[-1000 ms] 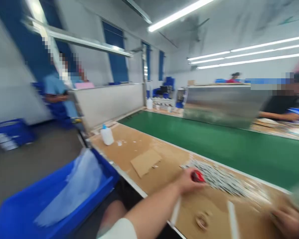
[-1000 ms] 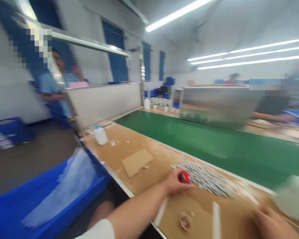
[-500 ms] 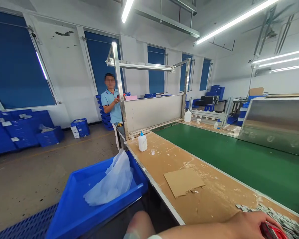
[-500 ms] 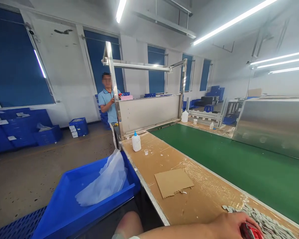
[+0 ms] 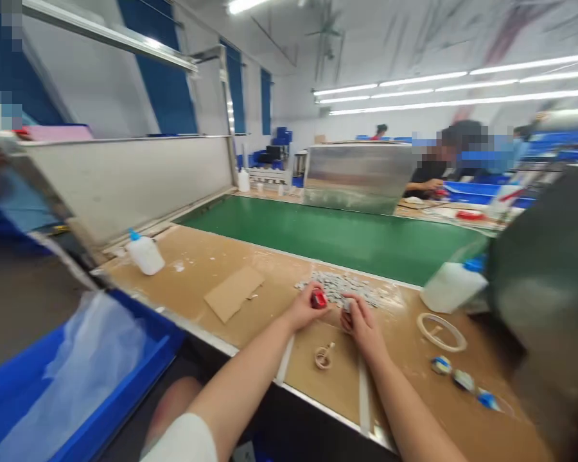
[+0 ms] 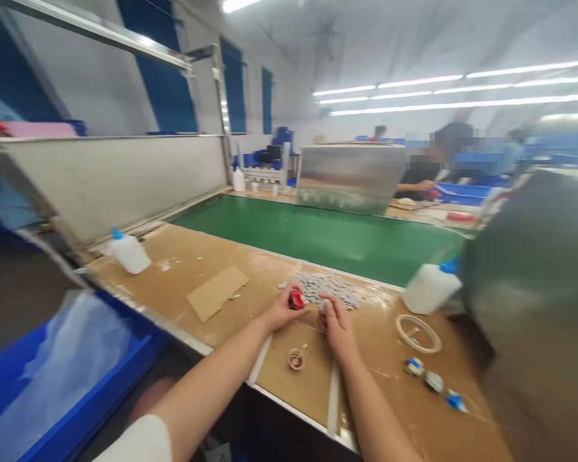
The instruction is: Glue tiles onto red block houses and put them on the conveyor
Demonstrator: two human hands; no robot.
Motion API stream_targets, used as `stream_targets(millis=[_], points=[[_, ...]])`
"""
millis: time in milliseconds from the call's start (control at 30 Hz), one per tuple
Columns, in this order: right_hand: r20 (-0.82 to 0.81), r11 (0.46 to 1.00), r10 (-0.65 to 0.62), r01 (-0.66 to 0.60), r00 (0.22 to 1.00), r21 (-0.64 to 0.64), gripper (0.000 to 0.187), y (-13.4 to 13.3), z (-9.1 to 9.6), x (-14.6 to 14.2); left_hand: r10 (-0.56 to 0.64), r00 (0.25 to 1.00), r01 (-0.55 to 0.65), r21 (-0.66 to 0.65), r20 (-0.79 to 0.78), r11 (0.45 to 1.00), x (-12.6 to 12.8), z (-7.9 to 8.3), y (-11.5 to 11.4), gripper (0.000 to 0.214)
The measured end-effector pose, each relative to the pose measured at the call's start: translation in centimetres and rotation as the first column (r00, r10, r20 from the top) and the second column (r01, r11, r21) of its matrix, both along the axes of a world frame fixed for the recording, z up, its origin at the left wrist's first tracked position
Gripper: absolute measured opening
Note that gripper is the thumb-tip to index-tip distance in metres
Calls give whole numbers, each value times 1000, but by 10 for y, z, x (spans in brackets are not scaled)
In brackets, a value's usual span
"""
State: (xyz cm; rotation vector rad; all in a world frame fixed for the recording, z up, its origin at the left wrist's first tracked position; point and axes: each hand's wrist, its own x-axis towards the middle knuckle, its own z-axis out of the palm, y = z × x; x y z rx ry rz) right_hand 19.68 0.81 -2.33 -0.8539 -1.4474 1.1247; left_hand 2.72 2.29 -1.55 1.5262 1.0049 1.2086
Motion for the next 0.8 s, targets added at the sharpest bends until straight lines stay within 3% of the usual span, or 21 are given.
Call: stream_targets(millis=[133, 300, 533, 700, 800], points=[[-46, 995, -19, 15, 999, -94, 58, -10, 2, 17, -56, 993, 65, 82, -108, 994, -7, 0, 1, 43], [130, 1000, -23, 21, 991, 22, 56, -12, 3, 10, -22, 961, 51, 100, -276, 994, -6, 2, -7, 34], [390, 983, -90, 19, 917, 183, 54, -10, -8, 15, 45, 889, 8, 112, -456, 994, -5, -2, -4, 45], [449, 977, -105, 8, 888, 212, 56, -8, -11, 14, 53, 859, -7, 93, -509, 996, -3, 0, -5, 51], [403, 981, -110, 34, 908, 192, 56, -9, -12, 13, 58, 865, -13, 93, -499, 996, -2, 1, -6, 52]])
